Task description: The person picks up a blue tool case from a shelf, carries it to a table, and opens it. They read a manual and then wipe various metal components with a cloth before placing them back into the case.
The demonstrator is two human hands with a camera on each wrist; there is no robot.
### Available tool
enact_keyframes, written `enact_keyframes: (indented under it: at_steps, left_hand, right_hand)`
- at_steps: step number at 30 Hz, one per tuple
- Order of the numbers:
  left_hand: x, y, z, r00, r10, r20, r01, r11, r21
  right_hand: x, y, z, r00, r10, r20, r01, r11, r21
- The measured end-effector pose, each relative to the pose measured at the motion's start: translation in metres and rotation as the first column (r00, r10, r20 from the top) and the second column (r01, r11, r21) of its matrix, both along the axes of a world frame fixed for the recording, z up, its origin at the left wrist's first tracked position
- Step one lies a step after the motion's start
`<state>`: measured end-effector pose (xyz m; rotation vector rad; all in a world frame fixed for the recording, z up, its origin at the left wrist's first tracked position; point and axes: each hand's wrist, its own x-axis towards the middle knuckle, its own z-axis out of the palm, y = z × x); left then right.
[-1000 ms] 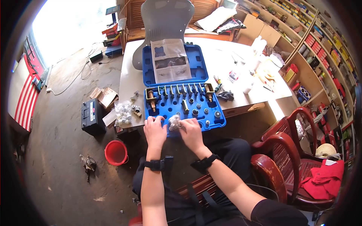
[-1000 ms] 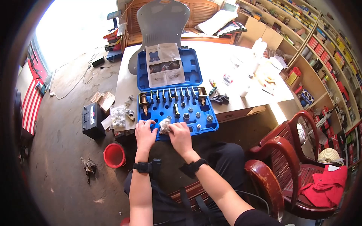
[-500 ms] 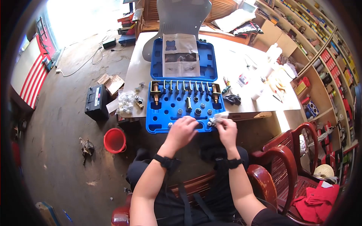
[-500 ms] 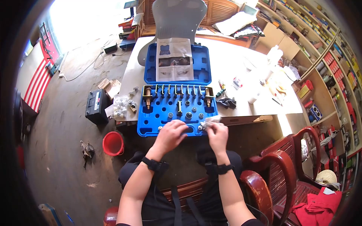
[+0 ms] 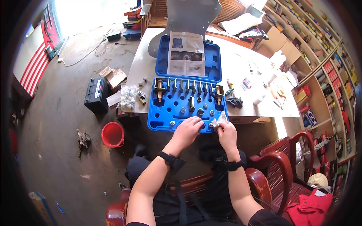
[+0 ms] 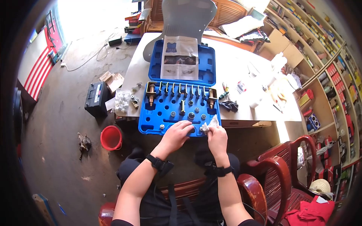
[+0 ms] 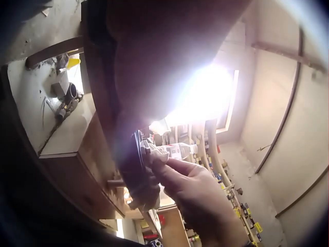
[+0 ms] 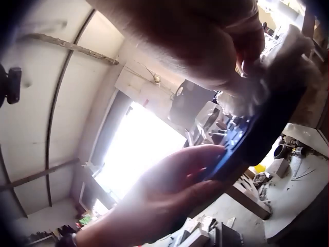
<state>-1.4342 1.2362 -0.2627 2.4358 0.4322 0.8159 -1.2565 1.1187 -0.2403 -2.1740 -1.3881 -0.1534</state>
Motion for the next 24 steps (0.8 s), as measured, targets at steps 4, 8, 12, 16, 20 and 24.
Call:
enact_keyframes:
  at_steps: [4, 8, 12, 16, 20, 24]
  left_hand:
    - [0.000, 0.001, -0.001, 1.000, -0.011, 0.008, 0.011, 1.000, -0.014]
    - [-0.001, 0.004, -0.001, 0.999, -0.028, 0.027, 0.029, 0.999, -0.028]
    - [0.000, 0.003, -0.004, 0.999, -0.020, 0.041, 0.022, 0.999, -0.028]
    - [0.000, 0.004, -0.005, 0.998, -0.018, 0.061, 0.020, 0.999, -0.033]
    - [0.001, 0.006, -0.006, 0.999, -0.028, 0.038, 0.029, 0.999, -0.036]
    - [0.000, 0.006, -0.010, 0.998, -0.023, 0.066, 0.024, 1.000, -0.016]
  right_hand:
    - [-0.009, -0.013, 0.015, 0.951, 0.043, -0.305, -0.066, 0.996, -0.066]
    - [-0.037, -0.002, 0.022, 0.905, -0.078, -0.418, 0.167, 0.969, 0.181]
    - [-0.040, 0.025, 0.002, 0.992, 0.045, 0.117, -0.056, 0.995, 0.086]
    - [-0.039, 0.031, -0.019, 0.999, 0.017, -0.028, -0.015, 0.997, 0.078]
    - [-0.033, 0.026, -0.013, 0.996, 0.067, -0.050, -0.063, 0.994, 0.089]
    - [-0.042, 0.014, -0.017, 0.992, 0.085, 0.096, -0.094, 0.990, 0.100]
